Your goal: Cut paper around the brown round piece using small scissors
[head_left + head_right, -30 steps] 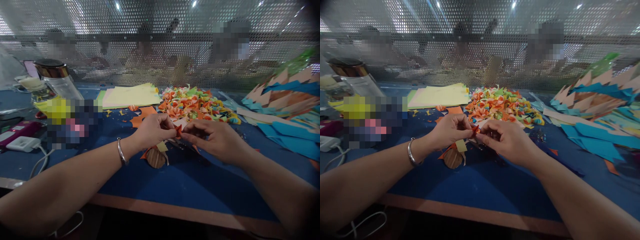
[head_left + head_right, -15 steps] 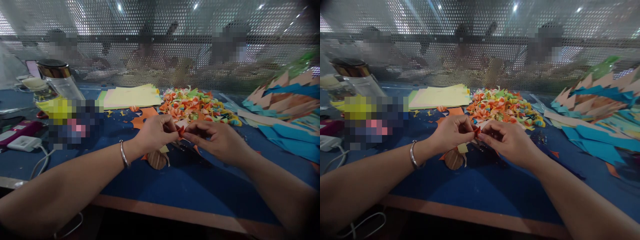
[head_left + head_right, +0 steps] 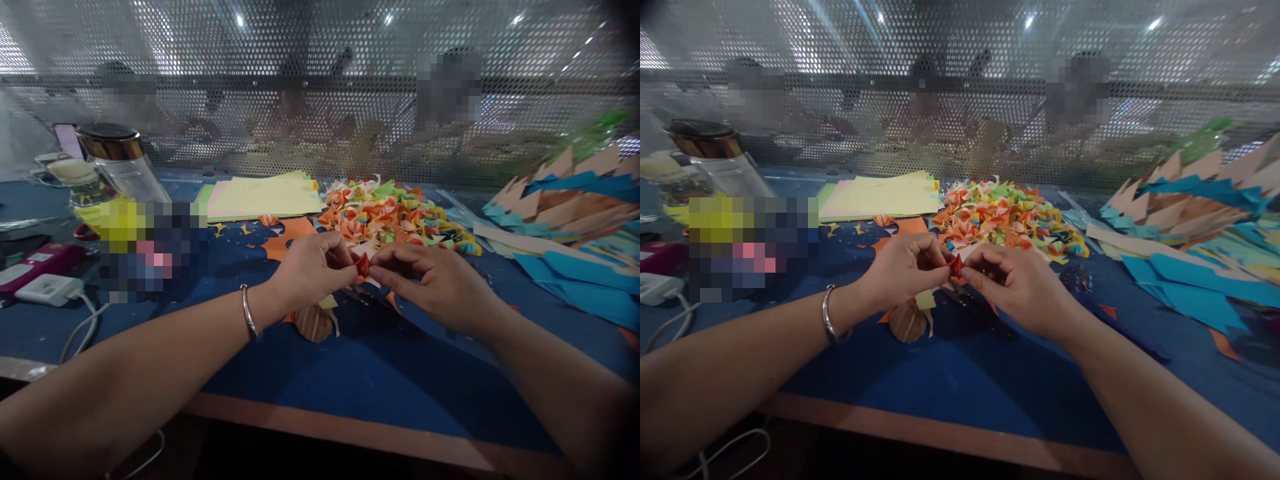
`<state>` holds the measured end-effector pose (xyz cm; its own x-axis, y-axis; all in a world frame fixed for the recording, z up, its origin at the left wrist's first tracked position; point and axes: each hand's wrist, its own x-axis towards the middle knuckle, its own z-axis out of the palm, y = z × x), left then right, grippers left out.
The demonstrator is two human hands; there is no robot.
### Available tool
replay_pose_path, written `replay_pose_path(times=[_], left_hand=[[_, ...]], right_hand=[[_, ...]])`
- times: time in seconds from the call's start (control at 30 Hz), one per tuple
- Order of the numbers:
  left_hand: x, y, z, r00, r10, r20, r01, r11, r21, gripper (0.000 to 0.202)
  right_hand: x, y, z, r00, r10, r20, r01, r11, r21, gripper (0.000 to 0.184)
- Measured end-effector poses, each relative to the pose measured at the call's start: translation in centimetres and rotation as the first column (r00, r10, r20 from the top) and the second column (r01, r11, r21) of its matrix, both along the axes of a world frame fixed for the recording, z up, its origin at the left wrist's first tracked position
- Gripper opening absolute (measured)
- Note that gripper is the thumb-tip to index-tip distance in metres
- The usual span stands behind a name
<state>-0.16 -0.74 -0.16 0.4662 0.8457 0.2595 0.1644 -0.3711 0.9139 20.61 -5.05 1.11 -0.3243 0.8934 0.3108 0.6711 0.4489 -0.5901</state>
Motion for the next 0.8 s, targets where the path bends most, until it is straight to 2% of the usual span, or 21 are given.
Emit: replay_pose_path(times=[0.27, 0.53, 0.63, 0.8], left_hand=[[0.08, 0.48, -0.36, 1.000, -0.018, 0.012, 0.018, 1.000, -0.021, 0.015], [0.11, 0.15, -0.12, 0.990, -0.104, 0.096, 0.118, 0.981, -0.155, 0.021], [0.16, 0.11, -0.19, 0.991, -0.111, 0.080, 0.121, 0.984, -0.134, 0.026], [0.24, 0.10, -0.39, 0.994, -0.081, 0.069, 0.085, 0.995, -0.061, 0.019]], right_hand=[[0.06, 0.02, 0.01, 0.999, 0.013, -0.032, -0.013, 1.000, -0.007, 0.026], [0.06, -0.04, 0.07, 1.000, 0.016, -0.013, -0.016, 1.000, 0.002, 0.031], [0.12, 0.00, -0.01, 1.000, 0.012, 0.004, -0.012, 1.000, 0.015, 0.032], [0.15, -0.03, -0.27, 1.000, -0.014, 0.021, 0.013, 1.000, 0.013, 0.027]])
